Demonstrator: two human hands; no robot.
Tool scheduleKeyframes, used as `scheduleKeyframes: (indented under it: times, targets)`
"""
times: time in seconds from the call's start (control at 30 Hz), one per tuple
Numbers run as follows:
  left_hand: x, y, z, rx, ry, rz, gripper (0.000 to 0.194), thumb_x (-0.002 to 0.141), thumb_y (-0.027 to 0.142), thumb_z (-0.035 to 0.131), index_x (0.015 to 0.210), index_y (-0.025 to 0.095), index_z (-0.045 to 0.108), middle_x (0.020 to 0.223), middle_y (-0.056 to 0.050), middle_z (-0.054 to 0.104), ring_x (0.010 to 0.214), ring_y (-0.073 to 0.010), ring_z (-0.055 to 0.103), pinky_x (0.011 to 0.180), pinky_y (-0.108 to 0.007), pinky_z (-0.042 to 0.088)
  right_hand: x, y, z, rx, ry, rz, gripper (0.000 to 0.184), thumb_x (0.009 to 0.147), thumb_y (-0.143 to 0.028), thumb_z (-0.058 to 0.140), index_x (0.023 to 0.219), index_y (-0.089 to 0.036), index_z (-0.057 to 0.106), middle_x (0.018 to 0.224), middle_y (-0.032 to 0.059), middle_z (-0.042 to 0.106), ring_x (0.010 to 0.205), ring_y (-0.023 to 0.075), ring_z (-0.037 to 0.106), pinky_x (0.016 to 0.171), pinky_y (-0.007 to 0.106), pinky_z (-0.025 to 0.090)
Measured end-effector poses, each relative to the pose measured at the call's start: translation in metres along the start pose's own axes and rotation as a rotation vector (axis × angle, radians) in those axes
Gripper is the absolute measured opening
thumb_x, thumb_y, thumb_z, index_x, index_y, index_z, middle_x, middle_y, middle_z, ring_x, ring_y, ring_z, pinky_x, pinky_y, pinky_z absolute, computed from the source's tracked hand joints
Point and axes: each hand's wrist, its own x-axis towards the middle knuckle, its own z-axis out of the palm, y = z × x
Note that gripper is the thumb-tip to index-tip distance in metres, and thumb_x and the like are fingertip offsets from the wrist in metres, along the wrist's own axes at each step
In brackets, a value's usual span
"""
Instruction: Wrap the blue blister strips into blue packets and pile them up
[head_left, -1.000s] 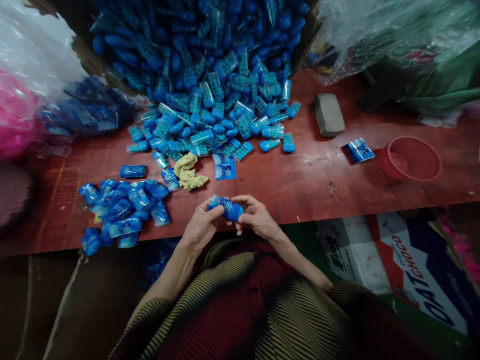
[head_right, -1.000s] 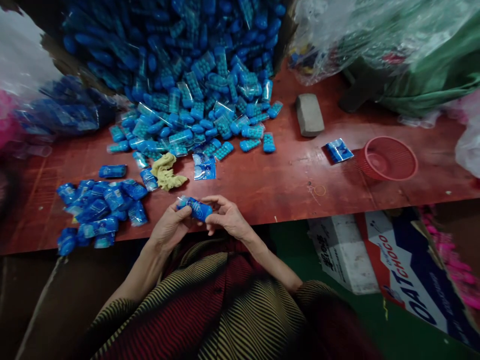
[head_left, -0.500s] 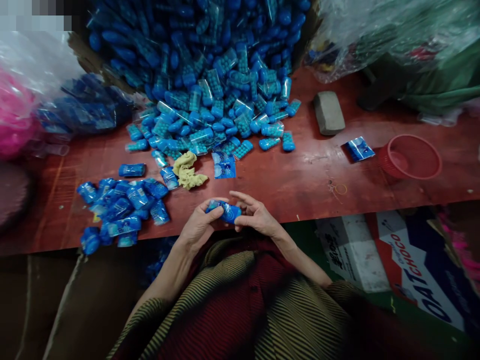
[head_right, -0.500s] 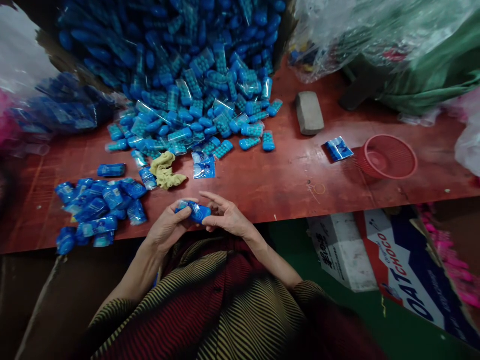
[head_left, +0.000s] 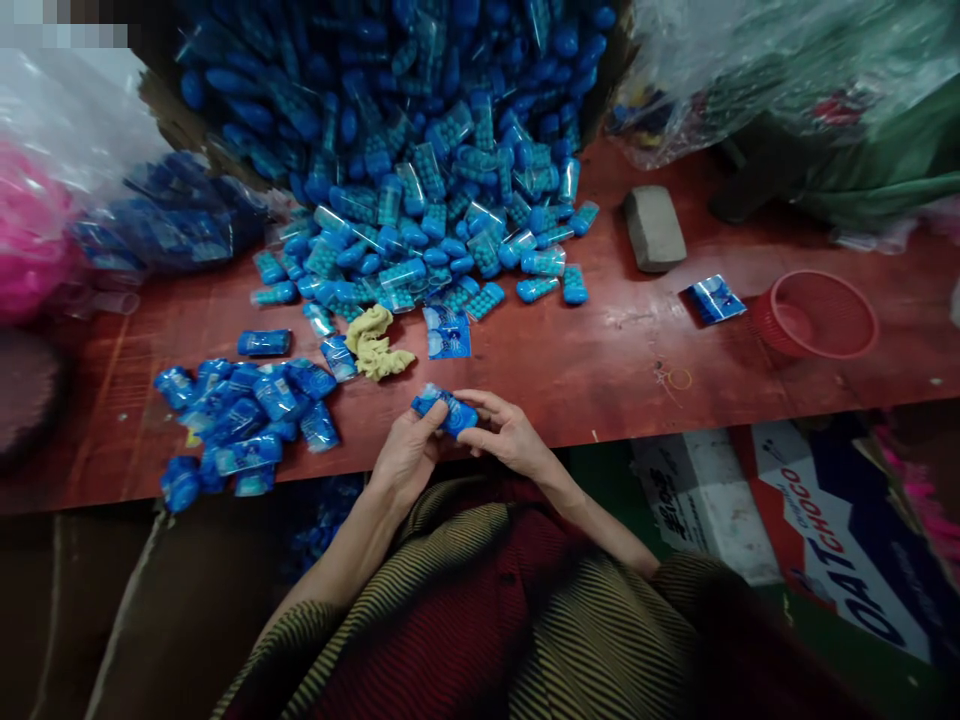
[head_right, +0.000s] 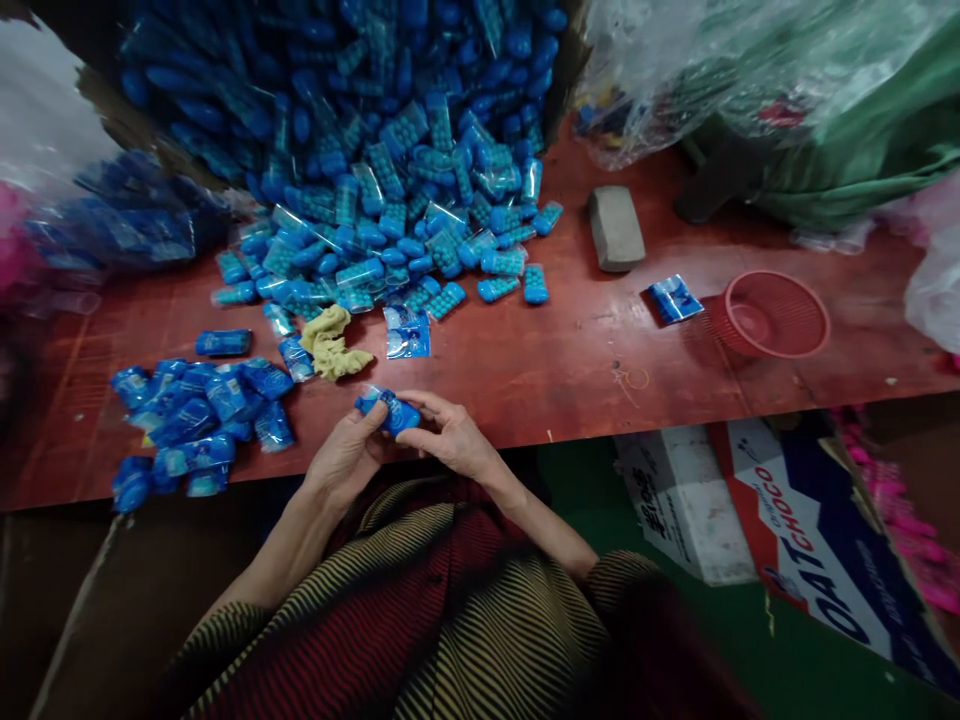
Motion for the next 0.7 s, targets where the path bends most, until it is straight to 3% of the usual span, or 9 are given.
scheduleKeyframes:
  times: [0.1,0.17,0.3,0.43,0.53,0.7]
  targets:
    - [0.001,0.000,0.000,-0.034,0.028,0.050,0.036,0.052,0.028,0.084,0.076,0.012,0.062,0.069,-0.001,0.066,0.060,-0.0115,0.060,0.059,-0.023,0.049,0.000,0.005,0.002,-0.291,0.066,-0.136,0.045,0.077,-0.030,0.066,0.121,-0.028,0.058,0.105,0.0017,0.067,0.085,0.0158,0.063,0.083,0.033,0.052]
    - [0.002,0.000,-0.001,-0.031,0.039,0.102,0.033,0.051,0.024,0.084,0.074,0.012,0.064,0.070,-0.001,0.067,0.062,-0.0105,0.060,0.063,-0.021,0.049,0.000,0.008,0.003,-0.342,0.079,-0.170,0.045,0.077,-0.031,0.067,0.121,-0.028,0.059,0.105,0.0018,0.067,0.087,0.0168,0.062,0.087,0.035,0.050]
    - [0.004,0.001,-0.007,-0.020,-0.075,0.090,0.032,0.055,0.023,0.083,0.080,0.012,0.067,0.075,-0.003,0.070,0.068,-0.0123,0.063,0.068,-0.022,0.050,0.000,0.009,0.004,-0.144,0.095,-0.110,0.051,0.075,-0.029,0.069,0.125,-0.029,0.055,0.101,0.0006,0.066,0.082,0.0146,0.061,0.078,0.031,0.053]
    - [0.004,0.000,-0.014,-0.050,-0.197,0.048,0.033,0.057,0.025,0.082,0.086,0.013,0.069,0.085,-0.005,0.071,0.078,-0.0161,0.065,0.076,-0.026,0.051,0.001,0.003,0.001,0.063,0.062,-0.019,0.057,0.070,-0.025,0.072,0.124,-0.031,0.054,0.112,0.0013,0.062,0.075,0.0112,0.058,0.062,0.024,0.053]
    - [0.001,-0.002,-0.013,-0.058,-0.248,0.036,0.036,0.057,0.029,0.082,0.088,0.014,0.069,0.088,-0.006,0.071,0.079,-0.0184,0.065,0.075,-0.030,0.052,0.002,-0.002,0.000,0.166,-0.002,0.054,0.065,0.067,-0.019,0.073,0.127,-0.032,0.052,0.099,-0.0013,0.063,0.060,0.0065,0.052,0.050,0.019,0.049]
    - [-0.003,-0.008,-0.006,-0.040,-0.240,0.019,0.034,0.056,0.034,0.082,0.078,0.012,0.067,0.071,-0.005,0.069,0.061,-0.0158,0.062,0.062,-0.028,0.051,0.001,-0.006,-0.001,0.282,-0.117,0.096,0.068,0.069,-0.013,0.068,0.131,-0.031,0.047,0.075,-0.0075,0.060,0.044,0.0031,0.050,0.042,0.016,0.044]
